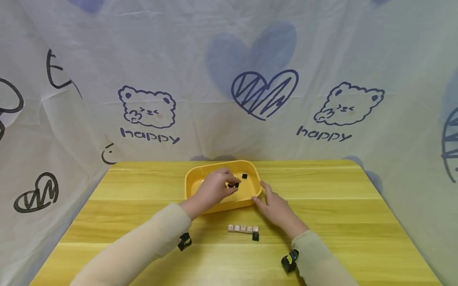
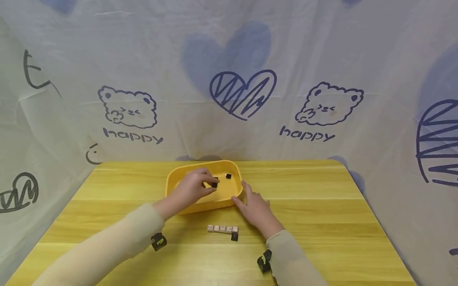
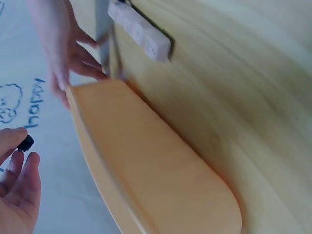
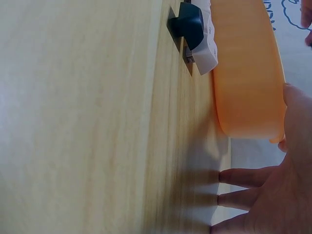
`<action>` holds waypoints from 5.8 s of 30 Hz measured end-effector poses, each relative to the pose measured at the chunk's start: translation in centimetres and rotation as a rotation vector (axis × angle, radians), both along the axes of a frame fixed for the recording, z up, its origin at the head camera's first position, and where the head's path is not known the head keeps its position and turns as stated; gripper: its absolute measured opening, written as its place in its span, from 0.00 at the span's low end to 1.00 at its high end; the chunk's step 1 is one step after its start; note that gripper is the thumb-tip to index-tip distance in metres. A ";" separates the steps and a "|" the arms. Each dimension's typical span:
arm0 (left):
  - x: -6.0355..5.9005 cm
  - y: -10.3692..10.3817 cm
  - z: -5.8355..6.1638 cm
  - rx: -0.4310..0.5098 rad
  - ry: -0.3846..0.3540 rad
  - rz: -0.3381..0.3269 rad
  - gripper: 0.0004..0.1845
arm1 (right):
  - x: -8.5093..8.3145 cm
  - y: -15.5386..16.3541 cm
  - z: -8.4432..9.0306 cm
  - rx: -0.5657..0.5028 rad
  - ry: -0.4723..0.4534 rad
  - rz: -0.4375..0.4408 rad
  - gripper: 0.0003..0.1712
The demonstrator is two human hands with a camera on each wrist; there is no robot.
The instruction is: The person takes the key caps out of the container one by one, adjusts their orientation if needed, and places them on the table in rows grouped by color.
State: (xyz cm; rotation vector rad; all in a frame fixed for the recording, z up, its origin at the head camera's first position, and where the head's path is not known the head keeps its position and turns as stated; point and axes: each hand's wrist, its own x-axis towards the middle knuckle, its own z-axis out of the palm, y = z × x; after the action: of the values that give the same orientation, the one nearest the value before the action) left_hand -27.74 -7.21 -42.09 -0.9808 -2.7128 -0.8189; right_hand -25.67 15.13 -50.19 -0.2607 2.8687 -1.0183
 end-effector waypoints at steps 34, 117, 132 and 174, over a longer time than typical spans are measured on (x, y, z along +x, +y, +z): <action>7.3 1.6 -6.6 -0.004 -0.279 -0.043 0.08 | 0.0 -0.2 0.0 0.008 0.011 -0.006 0.43; 1.3 0.2 0.0 -0.264 -0.207 0.133 0.13 | -0.2 0.2 -0.1 0.048 -0.057 0.025 0.45; -4.7 0.7 -2.1 -0.413 -0.266 0.111 0.19 | -0.8 -0.4 0.2 0.018 -0.057 0.003 0.47; -4.1 -0.4 -2.1 -0.250 -0.209 0.011 0.12 | -0.2 -0.7 -1.0 0.040 -0.024 -0.024 0.46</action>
State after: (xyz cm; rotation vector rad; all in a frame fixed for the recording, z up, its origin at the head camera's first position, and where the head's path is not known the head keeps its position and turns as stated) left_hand -31.86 -7.58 -44.15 -0.9734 -3.0558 -0.6226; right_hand -25.91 14.46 -51.17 -0.2102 2.8739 -0.9597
